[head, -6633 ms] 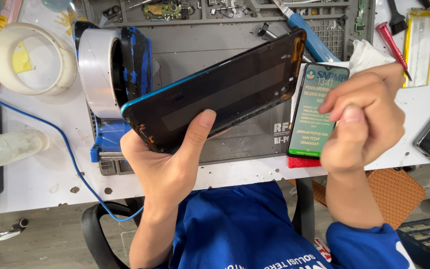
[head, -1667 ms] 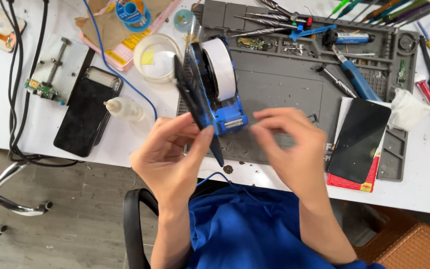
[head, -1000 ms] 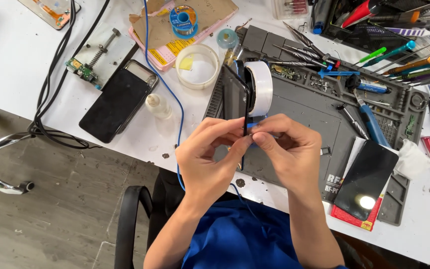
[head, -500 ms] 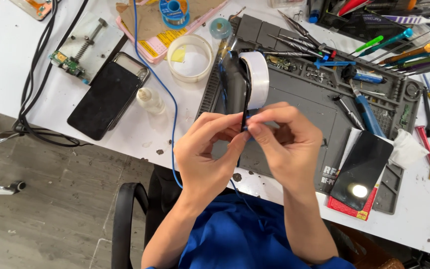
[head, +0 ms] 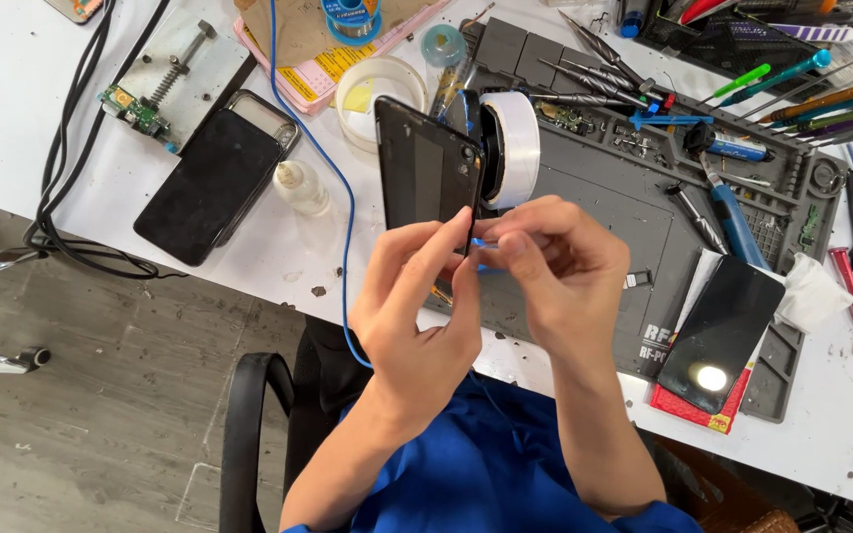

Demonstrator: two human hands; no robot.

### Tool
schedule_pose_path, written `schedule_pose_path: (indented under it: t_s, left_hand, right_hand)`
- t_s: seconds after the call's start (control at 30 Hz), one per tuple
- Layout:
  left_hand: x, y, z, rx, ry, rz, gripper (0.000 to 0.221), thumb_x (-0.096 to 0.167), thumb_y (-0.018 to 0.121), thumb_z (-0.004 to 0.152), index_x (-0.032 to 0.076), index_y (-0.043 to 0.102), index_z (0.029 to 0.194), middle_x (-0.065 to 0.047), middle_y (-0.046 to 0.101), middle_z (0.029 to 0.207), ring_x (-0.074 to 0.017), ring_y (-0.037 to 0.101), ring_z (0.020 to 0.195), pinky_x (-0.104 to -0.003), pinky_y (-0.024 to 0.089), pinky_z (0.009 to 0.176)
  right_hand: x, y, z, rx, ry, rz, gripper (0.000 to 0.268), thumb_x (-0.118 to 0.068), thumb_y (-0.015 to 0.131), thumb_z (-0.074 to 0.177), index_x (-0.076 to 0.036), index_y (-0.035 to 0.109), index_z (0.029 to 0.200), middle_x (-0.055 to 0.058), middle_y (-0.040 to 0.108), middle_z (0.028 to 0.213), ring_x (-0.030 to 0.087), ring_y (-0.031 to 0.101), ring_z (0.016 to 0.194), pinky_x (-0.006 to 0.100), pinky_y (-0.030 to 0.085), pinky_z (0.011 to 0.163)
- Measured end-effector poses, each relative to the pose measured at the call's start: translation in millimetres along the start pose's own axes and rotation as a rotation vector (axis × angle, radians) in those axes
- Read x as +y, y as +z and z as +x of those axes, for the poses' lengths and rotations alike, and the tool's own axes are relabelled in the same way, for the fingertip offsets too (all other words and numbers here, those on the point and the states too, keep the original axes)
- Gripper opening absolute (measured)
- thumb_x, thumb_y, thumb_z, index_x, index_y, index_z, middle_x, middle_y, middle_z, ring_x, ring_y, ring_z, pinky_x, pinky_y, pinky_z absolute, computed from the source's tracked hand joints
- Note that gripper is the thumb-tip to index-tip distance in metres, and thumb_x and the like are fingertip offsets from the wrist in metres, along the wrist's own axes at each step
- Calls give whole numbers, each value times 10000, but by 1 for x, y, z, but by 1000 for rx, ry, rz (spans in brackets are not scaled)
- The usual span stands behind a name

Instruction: The person is assembling a mobile phone, applying adhesive tape to the frame, cleaning the screen with a cloth, and testing the charging functionality.

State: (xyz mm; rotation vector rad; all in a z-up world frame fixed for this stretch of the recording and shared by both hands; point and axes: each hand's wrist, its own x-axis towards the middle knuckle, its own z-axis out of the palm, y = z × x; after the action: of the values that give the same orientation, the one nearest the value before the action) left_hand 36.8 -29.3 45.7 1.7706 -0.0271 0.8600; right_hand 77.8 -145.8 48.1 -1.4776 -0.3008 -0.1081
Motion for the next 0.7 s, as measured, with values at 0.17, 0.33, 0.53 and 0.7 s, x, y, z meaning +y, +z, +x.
schedule_pose_path:
  t_s: [0.17, 0.33, 0.53, 0.7]
  left_hand:
    - [6, -3, 7, -53, -111, -101, 358, -141, 688, 940, 72, 682, 1227, -104, 660, 1069, -126, 696, 699, -222, 621, 709]
    - [11, -6, 11, -95, -180, -146, 343, -108, 714, 945, 68, 681, 1237, -104, 665, 1067, -118, 693, 704, -211, 625, 701]
    - [10, -5, 10, -122, -195, -146, 353, -108, 711, 948, 82, 679, 1244, -100, 660, 1074, -113, 699, 719, -213, 635, 709]
    - [8, -5, 9, -119, -184, -142, 367, -121, 705, 939, 79, 678, 1246, -99, 659, 1064, -110, 689, 716, -213, 627, 701]
  right_hand:
    - [0, -4, 8, -64, 10, -34, 115, -167, 701, 984, -67, 652, 958, 85, 671, 875, 178, 680, 771, 259, 585, 733]
    - [12, -7, 8, -59, -5, -60, 71, -147, 711, 989, -97, 667, 965, 39, 678, 903, 131, 638, 813, 228, 532, 751]
    - [11, -3, 10, -62, -5, 2, 56, -104, 688, 999, -77, 646, 973, 68, 662, 912, 211, 717, 819, 264, 607, 742]
    - [10, -1, 11, -50, 11, -22, 78, -90, 687, 994, -65, 622, 959, 72, 657, 865, 194, 713, 799, 246, 584, 708]
